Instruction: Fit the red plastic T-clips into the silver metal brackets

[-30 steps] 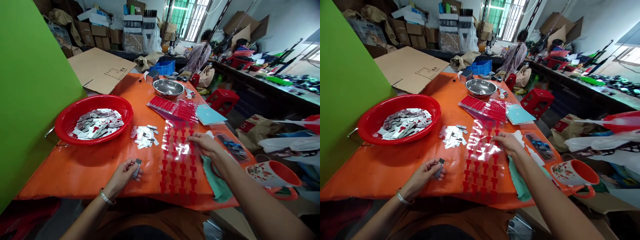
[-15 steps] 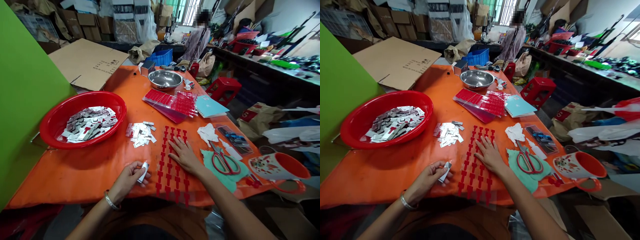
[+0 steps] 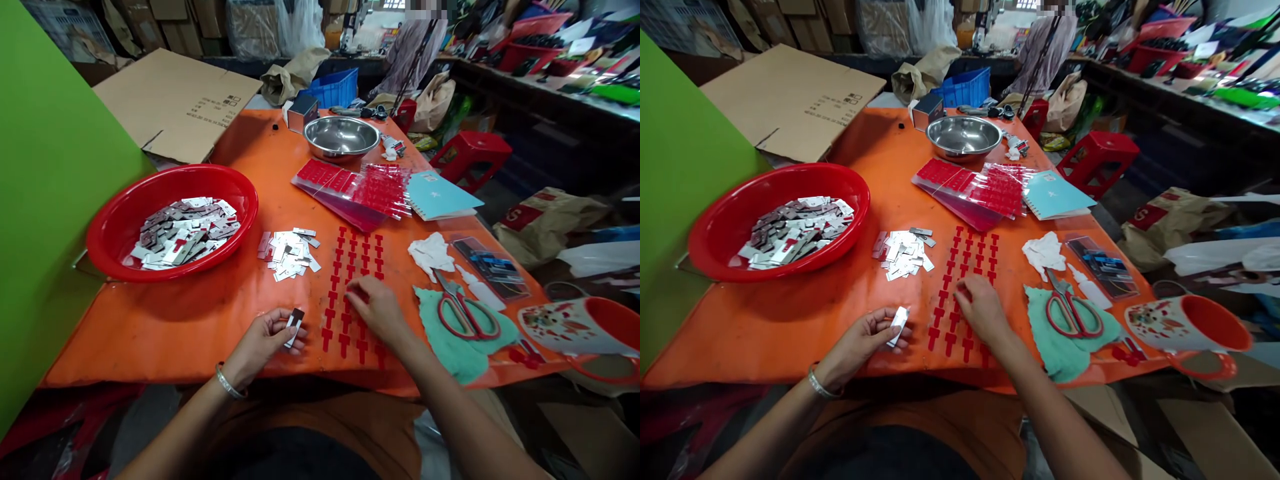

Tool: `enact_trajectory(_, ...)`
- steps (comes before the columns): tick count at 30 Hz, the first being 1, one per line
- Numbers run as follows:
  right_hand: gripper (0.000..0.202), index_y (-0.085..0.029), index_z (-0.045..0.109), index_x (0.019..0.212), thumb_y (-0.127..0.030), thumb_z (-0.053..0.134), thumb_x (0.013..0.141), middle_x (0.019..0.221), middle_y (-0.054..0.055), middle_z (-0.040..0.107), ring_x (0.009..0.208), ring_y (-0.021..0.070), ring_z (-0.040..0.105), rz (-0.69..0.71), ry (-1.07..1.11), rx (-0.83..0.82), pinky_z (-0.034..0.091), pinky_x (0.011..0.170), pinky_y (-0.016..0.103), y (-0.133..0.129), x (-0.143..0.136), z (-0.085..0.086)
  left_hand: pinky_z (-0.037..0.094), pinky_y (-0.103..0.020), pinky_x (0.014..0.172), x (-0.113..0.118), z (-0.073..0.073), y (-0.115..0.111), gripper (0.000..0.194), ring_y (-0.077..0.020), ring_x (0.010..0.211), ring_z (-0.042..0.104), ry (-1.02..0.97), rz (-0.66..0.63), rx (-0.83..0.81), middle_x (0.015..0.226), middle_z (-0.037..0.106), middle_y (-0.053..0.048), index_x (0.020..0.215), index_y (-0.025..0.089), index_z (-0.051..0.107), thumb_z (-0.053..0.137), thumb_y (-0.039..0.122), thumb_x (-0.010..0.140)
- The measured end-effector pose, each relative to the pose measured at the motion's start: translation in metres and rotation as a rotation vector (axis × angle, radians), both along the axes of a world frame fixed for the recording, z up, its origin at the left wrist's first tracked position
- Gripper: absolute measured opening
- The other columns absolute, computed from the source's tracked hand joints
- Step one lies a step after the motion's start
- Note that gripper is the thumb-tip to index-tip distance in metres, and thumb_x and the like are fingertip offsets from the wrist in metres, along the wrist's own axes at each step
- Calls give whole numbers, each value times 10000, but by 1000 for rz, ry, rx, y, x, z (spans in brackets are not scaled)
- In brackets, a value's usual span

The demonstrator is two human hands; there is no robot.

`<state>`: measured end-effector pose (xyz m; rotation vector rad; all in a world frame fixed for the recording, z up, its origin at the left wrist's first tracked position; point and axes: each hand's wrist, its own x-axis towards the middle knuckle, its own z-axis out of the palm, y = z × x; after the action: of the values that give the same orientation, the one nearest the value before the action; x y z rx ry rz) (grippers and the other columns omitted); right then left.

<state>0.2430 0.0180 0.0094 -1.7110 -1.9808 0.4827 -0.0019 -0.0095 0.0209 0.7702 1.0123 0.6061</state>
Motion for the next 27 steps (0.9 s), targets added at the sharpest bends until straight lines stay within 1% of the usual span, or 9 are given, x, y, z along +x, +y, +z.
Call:
enact_trajectory(2,107,-188,573,760,-185,476,806,780,56,597,736,192,566,-6,103,-93,467,675,309,-20,-17,2,519,-333,685,2,-1,0,432,-142,645,629,-10,2,-12,830,672,-91,937,114,542,731,377,651)
enact_trajectory(5,98,-185,563,750,-160,482,799,783,58,581,700,181,549,-55,134,-104,459,654,298,-35,-35,-1,527,-347,676,9,-4,3,433,-143,624,629,-20,12,-10,793,669,-80,921,114,541,736,379,641)
enact_trajectory(9,81,-192,560,765,-170,494,807,849,73,581,754,201,549,-97,36,-102,442,657,305,-32,-45,-4,532,-319,633,22,-8,10,411,-139,601,629,-25,43,20,731,663,-60,906,113,536,743,348,640)
enact_trajectory(12,64,-199,543,740,-153,523,779,827,58,573,747,199,543,-107,-38,-169,418,621,286,-26,-47,-1,545,-320,645,33,-9,19,340,-148,627,646,-31,51,36,739,668,-63,926,115,526,708,287,695)
enact_trajectory(14,70,-198,531,725,-142,528,768,809,53,565,735,199,534,-111,-77,-195,406,598,279,-25,-48,0,551,-315,629,40,-10,28,259,-140,603,644,-20,65,59,735,669,-60,924,117,514,662,230,742)
enact_trajectory(16,57,-194,544,760,-141,524,770,817,59,562,740,205,529,-120,-89,-170,411,605,286,-27,-48,-2,552,-297,604,48,-11,38,185,-128,581,639,-5,89,97,735,668,-55,918,119,504,612,171,777)
enact_trajectory(20,144,-181,605,889,-164,475,830,880,92,565,799,220,527,-88,-41,-25,441,718,326,-36,-49,-9,543,-237,589,66,-17,58,127,-105,588,635,14,160,167,712,660,-37,911,125,490,533,73,803)
enact_trajectory(23,197,-188,627,831,-192,434,869,876,100,572,826,230,522,-78,-33,22,440,749,339,-41,-51,-13,541,-226,594,76,-23,65,134,-97,593,634,33,146,187,689,646,-28,901,122,490,501,31,804)
enact_trajectory(27,160,-192,584,773,-176,444,850,836,94,577,836,240,511,-108,-14,27,434,757,356,-42,-53,-12,542,-237,614,80,-28,68,123,-100,585,636,88,88,221,661,640,-34,890,108,507,521,30,795)
